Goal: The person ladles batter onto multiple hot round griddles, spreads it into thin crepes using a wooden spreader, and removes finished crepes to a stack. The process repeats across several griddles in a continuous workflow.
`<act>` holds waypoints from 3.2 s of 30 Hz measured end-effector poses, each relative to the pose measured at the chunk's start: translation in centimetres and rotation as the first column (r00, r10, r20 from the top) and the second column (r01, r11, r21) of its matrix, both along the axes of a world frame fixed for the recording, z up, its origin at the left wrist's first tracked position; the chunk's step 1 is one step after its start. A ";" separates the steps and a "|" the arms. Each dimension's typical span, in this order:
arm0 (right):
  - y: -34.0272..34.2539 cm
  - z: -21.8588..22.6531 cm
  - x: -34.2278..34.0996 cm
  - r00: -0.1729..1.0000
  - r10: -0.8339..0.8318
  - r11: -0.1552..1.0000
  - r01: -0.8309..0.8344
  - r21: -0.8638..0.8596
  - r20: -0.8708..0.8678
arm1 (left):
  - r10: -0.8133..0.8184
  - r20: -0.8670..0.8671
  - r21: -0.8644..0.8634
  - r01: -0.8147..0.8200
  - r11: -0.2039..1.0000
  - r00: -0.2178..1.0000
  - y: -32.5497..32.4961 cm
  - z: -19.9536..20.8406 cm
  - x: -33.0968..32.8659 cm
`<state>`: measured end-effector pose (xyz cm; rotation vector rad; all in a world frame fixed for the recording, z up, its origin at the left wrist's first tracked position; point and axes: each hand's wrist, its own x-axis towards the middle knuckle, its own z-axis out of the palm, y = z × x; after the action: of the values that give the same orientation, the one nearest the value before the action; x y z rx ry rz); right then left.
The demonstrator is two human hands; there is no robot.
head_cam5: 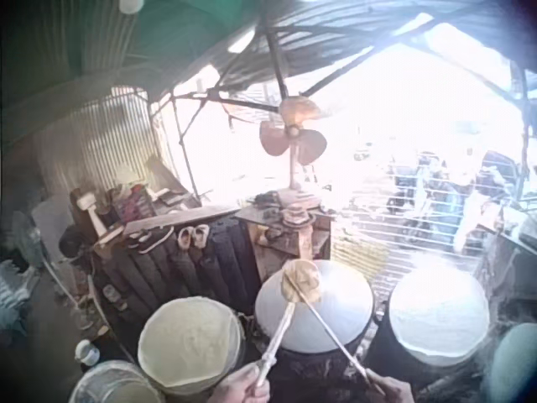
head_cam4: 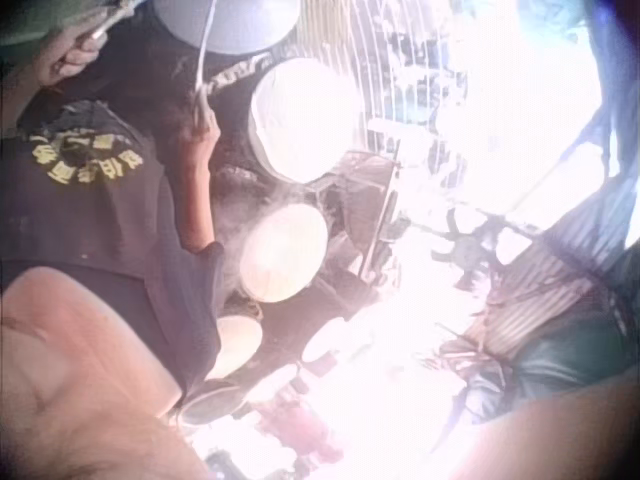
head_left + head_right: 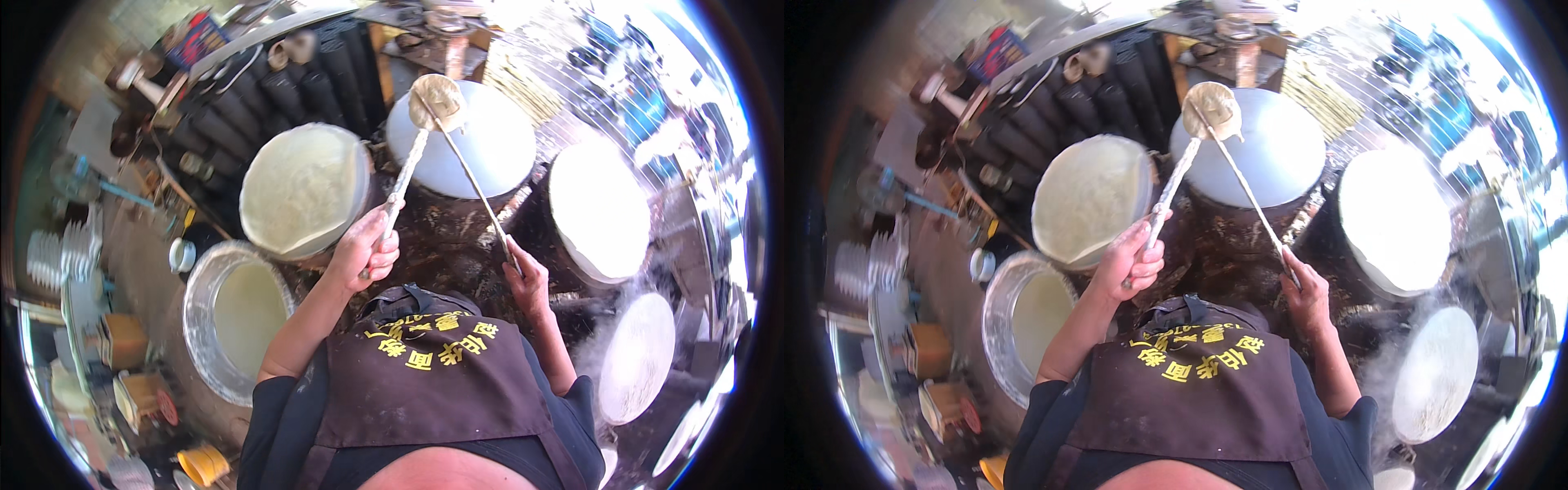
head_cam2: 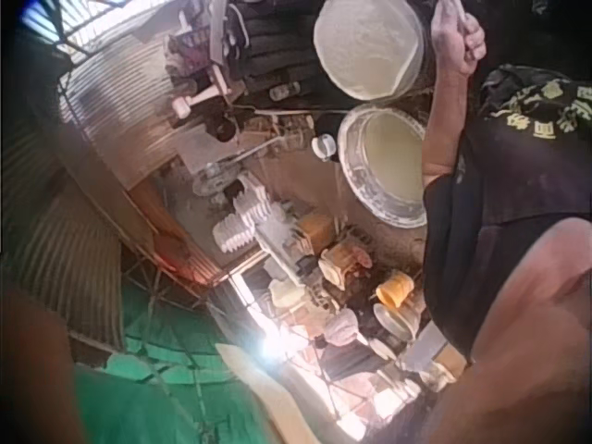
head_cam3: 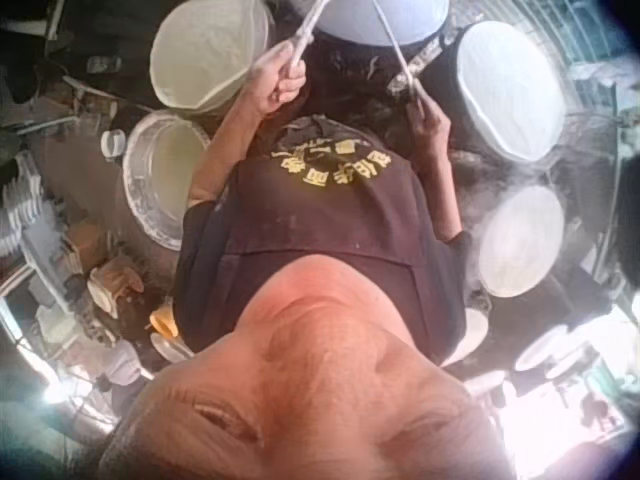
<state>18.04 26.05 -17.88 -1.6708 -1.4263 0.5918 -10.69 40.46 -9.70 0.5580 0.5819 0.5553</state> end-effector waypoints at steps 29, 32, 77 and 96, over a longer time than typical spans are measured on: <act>2.5 -7.2 3.0 0.928 -0.372 0.928 0.372 0.004 0.020 | 0.493 -0.188 0.823 -0.138 0.551 0.850 14.9 5.7 11.7; 2.0 -5.1 2.0 0.913 -0.400 0.915 0.402 0.022 -0.078 | 0.296 -0.141 0.627 -0.146 0.766 0.945 12.8 5.0 7.7; 20.7 -4.3 2.7 0.964 -0.221 0.906 0.259 -0.335 0.148 | 0.327 0.438 0.078 -0.398 0.914 0.837 -1.5 0.6 -17.0; 21.9 -3.5 12.4 0.968 -0.201 0.933 0.236 -0.272 0.149 | 0.426 0.371 0.143 -0.504 0.852 0.826 -4.5 0.6 -13.5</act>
<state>30.44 47.97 -21.35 -2.0954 -1.2558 0.6028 -24.16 35.96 -9.13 0.5301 0.3310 1.1779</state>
